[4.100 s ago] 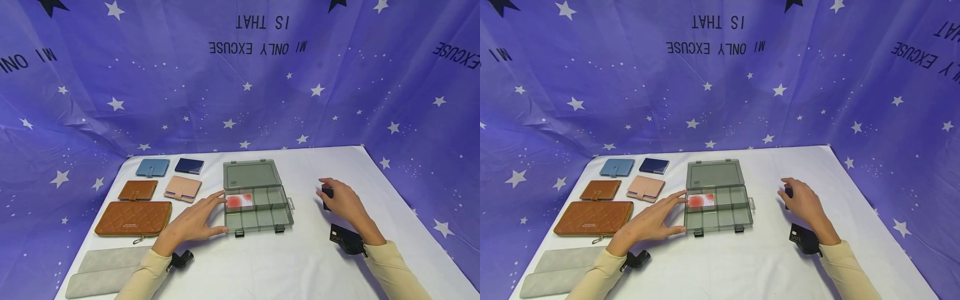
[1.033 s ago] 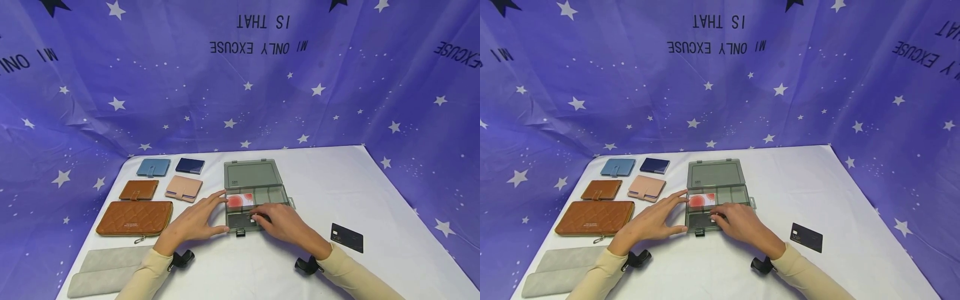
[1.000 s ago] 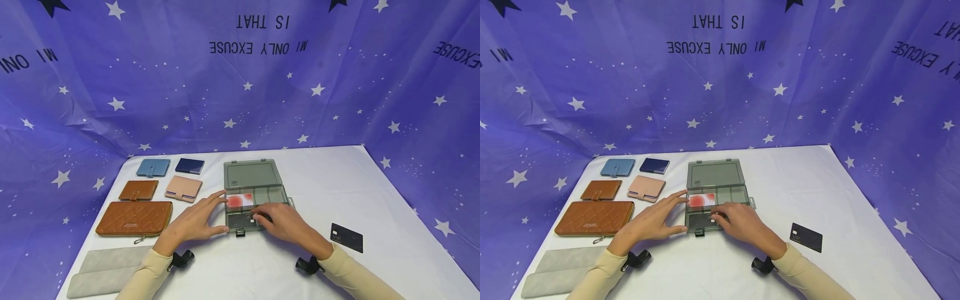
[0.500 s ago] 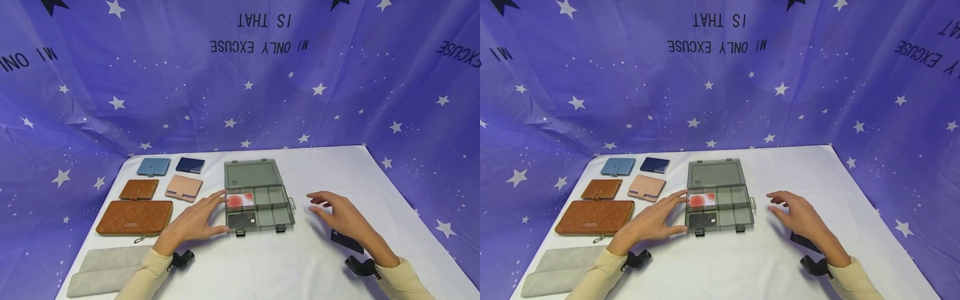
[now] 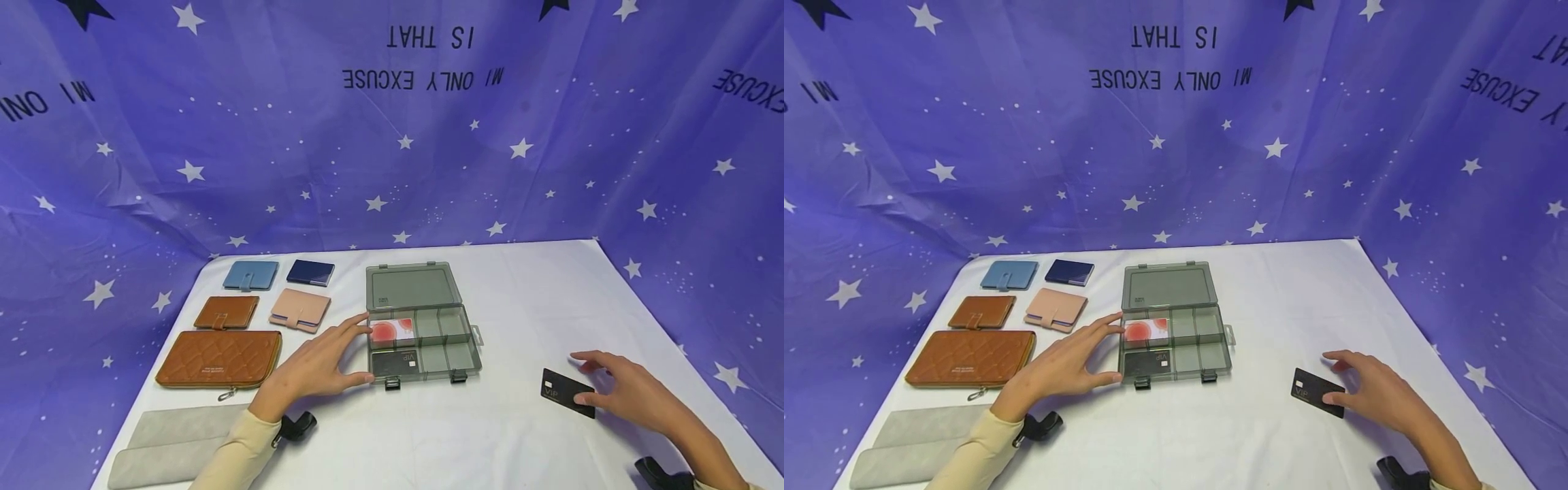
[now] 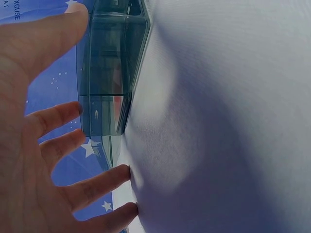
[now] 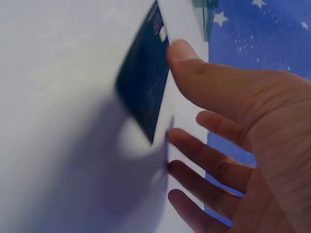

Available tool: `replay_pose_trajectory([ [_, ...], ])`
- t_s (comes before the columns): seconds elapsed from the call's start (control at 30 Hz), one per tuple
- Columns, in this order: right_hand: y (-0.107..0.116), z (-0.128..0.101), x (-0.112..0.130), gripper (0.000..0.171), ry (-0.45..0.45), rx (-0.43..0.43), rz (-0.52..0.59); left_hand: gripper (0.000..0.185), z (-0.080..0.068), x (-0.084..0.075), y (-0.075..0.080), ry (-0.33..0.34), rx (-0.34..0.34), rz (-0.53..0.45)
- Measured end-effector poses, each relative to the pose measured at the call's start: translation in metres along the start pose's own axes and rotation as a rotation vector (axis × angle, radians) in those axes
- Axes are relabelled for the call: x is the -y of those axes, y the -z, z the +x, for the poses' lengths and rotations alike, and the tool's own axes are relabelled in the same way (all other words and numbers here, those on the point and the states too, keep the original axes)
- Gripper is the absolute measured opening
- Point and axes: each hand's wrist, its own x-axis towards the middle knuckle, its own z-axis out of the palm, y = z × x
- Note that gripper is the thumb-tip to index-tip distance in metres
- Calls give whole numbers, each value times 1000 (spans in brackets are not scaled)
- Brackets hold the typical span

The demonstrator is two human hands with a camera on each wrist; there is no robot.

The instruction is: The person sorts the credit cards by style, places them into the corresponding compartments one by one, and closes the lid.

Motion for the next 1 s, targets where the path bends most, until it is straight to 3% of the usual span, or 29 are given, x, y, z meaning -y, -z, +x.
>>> replay_pose_trajectory([
  [0.13,-5,-9,-8,81,27,-32,3,81,0,0,1,-3,-1,6],
  [0.33,-13,-12,-13,70,80,-91,63,82,-1,0,1,-3,-3,3],
  [0.6,-15,-17,-14,62,104,-133,6,82,-1,0,-1,-10,0,2],
  [0.8,-9,-12,-6,46,76,-127,19,82,0,1,-2,-9,-2,-2],
  [1.0,-6,6,18,39,92,-199,134,82,0,2,-2,-8,0,1],
])
